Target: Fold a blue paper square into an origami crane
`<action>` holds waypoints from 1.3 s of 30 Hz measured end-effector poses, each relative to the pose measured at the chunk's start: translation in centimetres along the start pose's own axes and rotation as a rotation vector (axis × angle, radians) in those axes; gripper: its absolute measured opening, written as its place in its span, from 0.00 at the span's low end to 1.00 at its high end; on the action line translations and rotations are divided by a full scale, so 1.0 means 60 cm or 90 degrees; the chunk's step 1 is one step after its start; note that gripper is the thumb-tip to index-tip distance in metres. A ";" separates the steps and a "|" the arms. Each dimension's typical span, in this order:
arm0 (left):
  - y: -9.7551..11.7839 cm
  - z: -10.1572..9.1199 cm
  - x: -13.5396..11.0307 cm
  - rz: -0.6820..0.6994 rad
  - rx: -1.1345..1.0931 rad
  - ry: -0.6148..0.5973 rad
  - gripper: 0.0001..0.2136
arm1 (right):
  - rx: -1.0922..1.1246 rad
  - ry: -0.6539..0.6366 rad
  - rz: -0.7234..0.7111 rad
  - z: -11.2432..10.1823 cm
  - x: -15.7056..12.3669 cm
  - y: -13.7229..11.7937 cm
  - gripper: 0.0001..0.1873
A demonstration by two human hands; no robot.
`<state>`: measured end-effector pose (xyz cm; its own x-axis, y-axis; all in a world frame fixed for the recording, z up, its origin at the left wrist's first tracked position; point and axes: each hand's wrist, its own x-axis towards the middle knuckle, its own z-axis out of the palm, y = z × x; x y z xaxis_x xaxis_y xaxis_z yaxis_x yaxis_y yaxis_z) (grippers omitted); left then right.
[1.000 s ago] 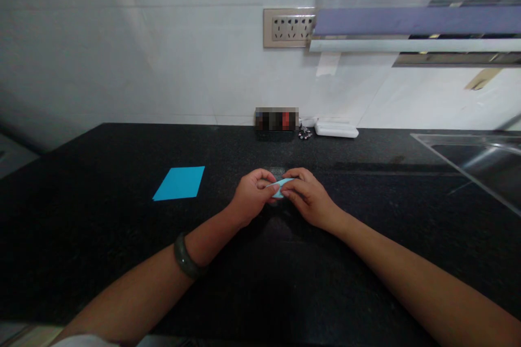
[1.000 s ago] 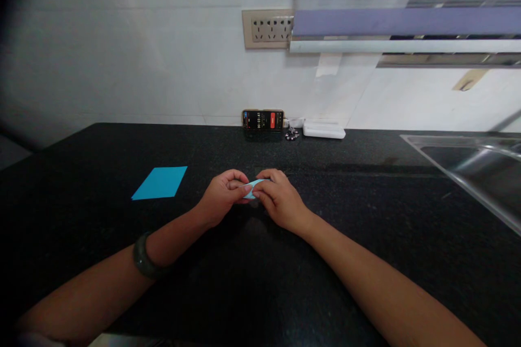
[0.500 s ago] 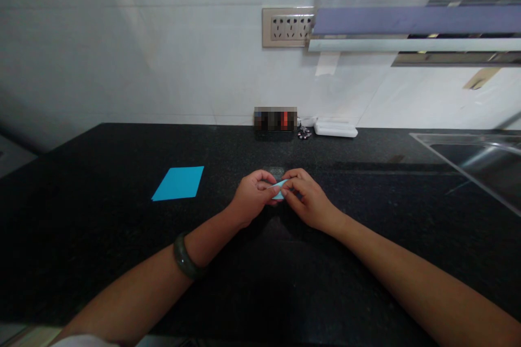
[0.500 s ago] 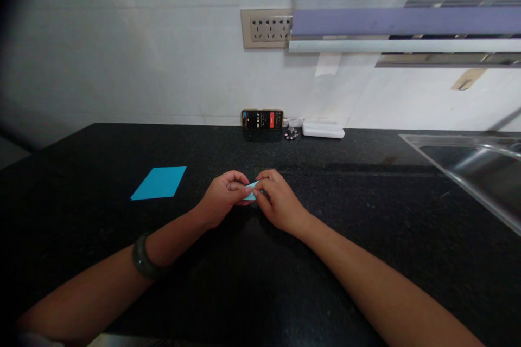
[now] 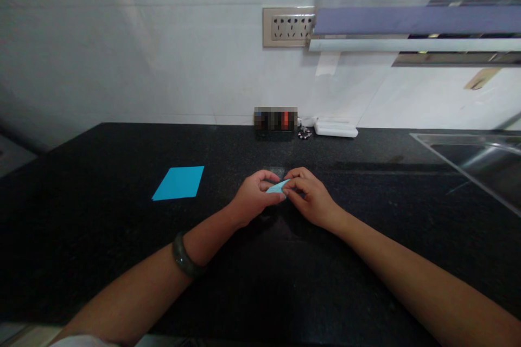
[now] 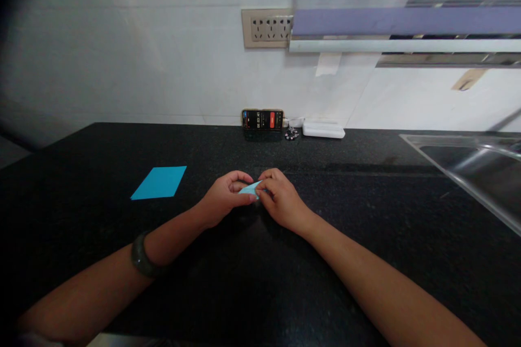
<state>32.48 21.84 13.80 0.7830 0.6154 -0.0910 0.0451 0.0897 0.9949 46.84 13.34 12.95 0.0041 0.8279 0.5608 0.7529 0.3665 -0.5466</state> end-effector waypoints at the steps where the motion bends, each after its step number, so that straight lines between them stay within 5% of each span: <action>1: -0.002 -0.001 0.000 0.012 0.015 -0.004 0.19 | -0.001 0.000 0.000 0.000 0.000 0.000 0.05; 22: -0.006 -0.002 0.003 -0.001 -0.056 0.007 0.19 | -0.002 0.018 -0.013 -0.006 0.002 -0.002 0.08; 39: 0.003 -0.014 0.008 -0.125 -0.137 -0.012 0.16 | -0.198 -0.078 -0.197 -0.020 0.003 0.014 0.10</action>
<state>32.36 22.79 13.90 0.7841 0.5547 -0.2782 0.0661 0.3711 0.9262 48.26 13.30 13.31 -0.3157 0.7503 0.5808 0.8682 0.4754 -0.1422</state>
